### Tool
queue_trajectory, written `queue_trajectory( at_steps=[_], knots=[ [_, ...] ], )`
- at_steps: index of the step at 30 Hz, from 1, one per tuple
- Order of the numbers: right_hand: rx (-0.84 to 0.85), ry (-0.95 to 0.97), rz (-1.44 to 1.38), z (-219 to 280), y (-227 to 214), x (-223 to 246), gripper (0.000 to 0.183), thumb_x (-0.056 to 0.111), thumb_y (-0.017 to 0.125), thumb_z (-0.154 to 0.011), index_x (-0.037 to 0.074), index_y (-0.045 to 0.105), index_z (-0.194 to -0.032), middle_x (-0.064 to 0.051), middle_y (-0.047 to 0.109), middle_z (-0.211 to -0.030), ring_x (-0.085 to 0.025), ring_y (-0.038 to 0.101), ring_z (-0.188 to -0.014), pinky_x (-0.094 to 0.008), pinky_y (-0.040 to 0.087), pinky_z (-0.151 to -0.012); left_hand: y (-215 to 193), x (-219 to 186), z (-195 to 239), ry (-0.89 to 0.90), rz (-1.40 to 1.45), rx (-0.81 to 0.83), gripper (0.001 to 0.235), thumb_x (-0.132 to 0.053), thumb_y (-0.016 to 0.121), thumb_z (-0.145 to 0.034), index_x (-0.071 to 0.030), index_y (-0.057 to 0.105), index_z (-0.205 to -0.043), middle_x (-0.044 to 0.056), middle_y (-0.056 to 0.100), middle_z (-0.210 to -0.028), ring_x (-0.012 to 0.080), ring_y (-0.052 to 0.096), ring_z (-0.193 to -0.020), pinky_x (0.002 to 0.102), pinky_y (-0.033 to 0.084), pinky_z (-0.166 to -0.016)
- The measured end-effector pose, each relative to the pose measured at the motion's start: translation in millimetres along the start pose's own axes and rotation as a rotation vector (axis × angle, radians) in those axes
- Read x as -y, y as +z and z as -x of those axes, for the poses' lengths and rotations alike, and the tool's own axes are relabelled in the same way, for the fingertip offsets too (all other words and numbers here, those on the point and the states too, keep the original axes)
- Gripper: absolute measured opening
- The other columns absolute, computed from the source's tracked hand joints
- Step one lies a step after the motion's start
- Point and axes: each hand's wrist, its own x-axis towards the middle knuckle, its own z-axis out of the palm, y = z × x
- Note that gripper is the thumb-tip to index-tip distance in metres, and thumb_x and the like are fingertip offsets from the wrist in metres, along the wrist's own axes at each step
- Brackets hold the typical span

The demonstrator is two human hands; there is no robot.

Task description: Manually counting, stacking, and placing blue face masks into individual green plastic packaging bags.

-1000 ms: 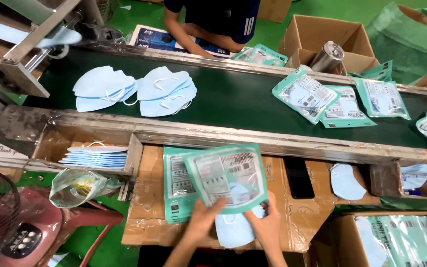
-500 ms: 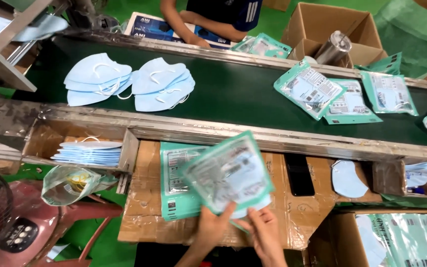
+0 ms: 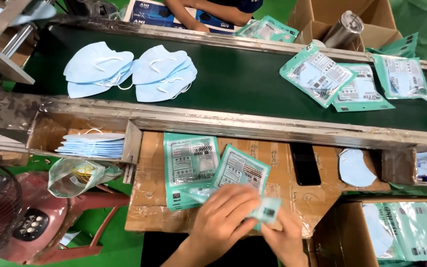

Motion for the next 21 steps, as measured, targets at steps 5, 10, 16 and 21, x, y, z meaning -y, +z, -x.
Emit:
queue_trajectory(
  at_steps=[5,10,16,21],
  knots=[
    [-0.227,-0.231,0.114,-21.0,7.2,27.9,0.023,-0.009,0.071,-0.086,0.005,0.069,-0.105,-0.009,0.074,-0.107,-0.021,0.072,-0.102,-0.033,0.055,-0.099,15.8,12.8,26.7,-0.195,0.26,-0.119,0.016,-0.003,0.078,-0.088,-0.003,0.075,-0.104,0.007,0.078,-0.108,0.0234,0.078,-0.101,0.035,0.063,-0.091],
    [-0.303,0.321,-0.474,4.1,0.7,-47.5,0.02,-0.007,0.066,-0.094,-0.007,0.065,-0.114,-0.007,0.069,-0.102,-0.014,0.064,-0.092,-0.027,0.051,-0.084,14.5,7.1,31.2,-0.501,0.373,-0.202,0.016,0.002,0.072,-0.083,0.004,0.072,-0.099,0.014,0.078,-0.104,0.0223,0.078,-0.088,0.03,0.06,-0.078],
    [-0.273,0.324,-0.729,-3.8,-7.5,-38.0,0.016,-0.004,0.062,-0.101,-0.007,0.061,-0.116,-0.004,0.064,-0.106,-0.009,0.06,-0.097,-0.025,0.049,-0.089,13.4,10.0,32.1,-0.713,0.29,0.015,0.016,-0.001,0.074,-0.083,0.001,0.078,-0.099,0.011,0.081,-0.094,0.0221,0.069,-0.063,0.031,0.052,-0.057],
    [-0.166,0.345,-0.823,2.7,1.2,-24.8,0.01,0.001,0.063,-0.102,-0.003,0.063,-0.111,-0.009,0.063,-0.104,-0.015,0.06,-0.096,-0.028,0.049,-0.088,25.3,14.8,42.5,-0.392,0.416,-0.076,0.014,0.0,0.074,-0.087,0.003,0.071,-0.1,0.012,0.076,-0.105,0.025,0.073,-0.095,0.035,0.058,-0.085]
  ],
)
